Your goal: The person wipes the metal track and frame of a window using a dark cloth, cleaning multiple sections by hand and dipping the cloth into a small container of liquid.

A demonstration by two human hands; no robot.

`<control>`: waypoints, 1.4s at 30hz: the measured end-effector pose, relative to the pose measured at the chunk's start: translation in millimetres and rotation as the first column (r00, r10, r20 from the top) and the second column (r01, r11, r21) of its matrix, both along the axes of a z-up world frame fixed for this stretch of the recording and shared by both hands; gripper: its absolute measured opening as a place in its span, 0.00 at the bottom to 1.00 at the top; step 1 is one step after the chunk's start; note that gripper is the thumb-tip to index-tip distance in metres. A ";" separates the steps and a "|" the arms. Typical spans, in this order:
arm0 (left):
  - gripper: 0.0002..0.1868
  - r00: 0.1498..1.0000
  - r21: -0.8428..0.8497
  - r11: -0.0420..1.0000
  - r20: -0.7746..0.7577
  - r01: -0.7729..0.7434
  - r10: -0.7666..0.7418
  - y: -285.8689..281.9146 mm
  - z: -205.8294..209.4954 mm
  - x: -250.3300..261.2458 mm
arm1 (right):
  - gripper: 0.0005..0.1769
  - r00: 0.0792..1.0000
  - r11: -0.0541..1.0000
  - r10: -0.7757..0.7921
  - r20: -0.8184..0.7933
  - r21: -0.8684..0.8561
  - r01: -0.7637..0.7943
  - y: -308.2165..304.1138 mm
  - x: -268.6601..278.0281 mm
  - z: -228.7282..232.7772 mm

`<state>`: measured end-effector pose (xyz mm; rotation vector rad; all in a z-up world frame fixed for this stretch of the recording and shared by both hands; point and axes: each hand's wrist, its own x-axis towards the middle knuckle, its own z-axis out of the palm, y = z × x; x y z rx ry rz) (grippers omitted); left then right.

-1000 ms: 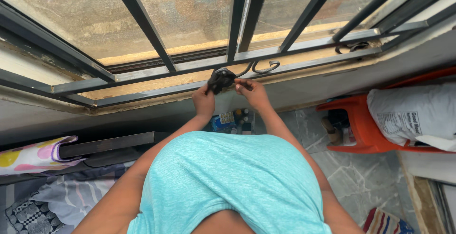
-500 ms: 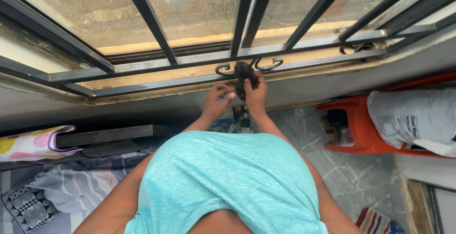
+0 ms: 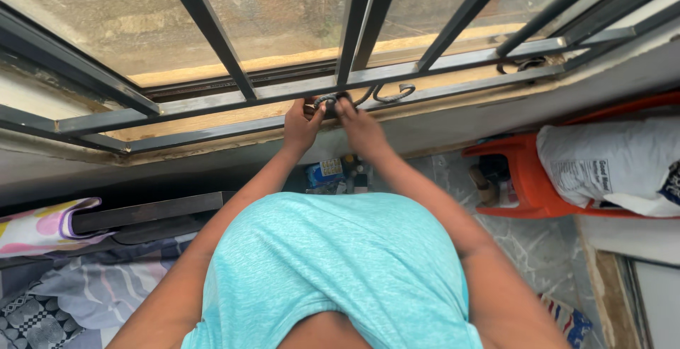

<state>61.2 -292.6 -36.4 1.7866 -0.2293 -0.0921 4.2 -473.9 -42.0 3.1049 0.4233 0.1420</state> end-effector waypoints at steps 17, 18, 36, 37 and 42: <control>0.07 0.985 0.001 0.990 0.104 0.140 -0.139 9.2 1.7 3.4 | 0.28 0.985 0.964 -0.041 0.168 0.266 -0.005 -14.1 -7.3 38.0; 0.07 0.983 -0.009 0.989 0.109 0.150 -0.148 10.3 1.9 2.8 | 0.30 0.978 0.962 -0.018 0.208 0.270 -0.040 -8.4 -9.4 37.1; 0.07 0.984 -0.028 0.985 0.057 0.170 -0.168 9.3 0.2 4.3 | 0.19 0.647 0.489 -0.628 0.433 0.866 -0.105 2.1 -32.5 52.1; 0.07 0.984 -0.028 0.985 0.055 0.173 -0.171 9.2 0.3 4.3 | 0.17 0.659 0.454 -0.649 0.381 0.889 -0.066 1.6 -26.0 54.5; 0.07 0.981 -0.042 0.981 0.062 0.188 -0.186 9.4 0.1 6.1 | 0.13 0.701 0.441 -0.624 0.346 0.896 -0.050 0.9 -14.8 45.5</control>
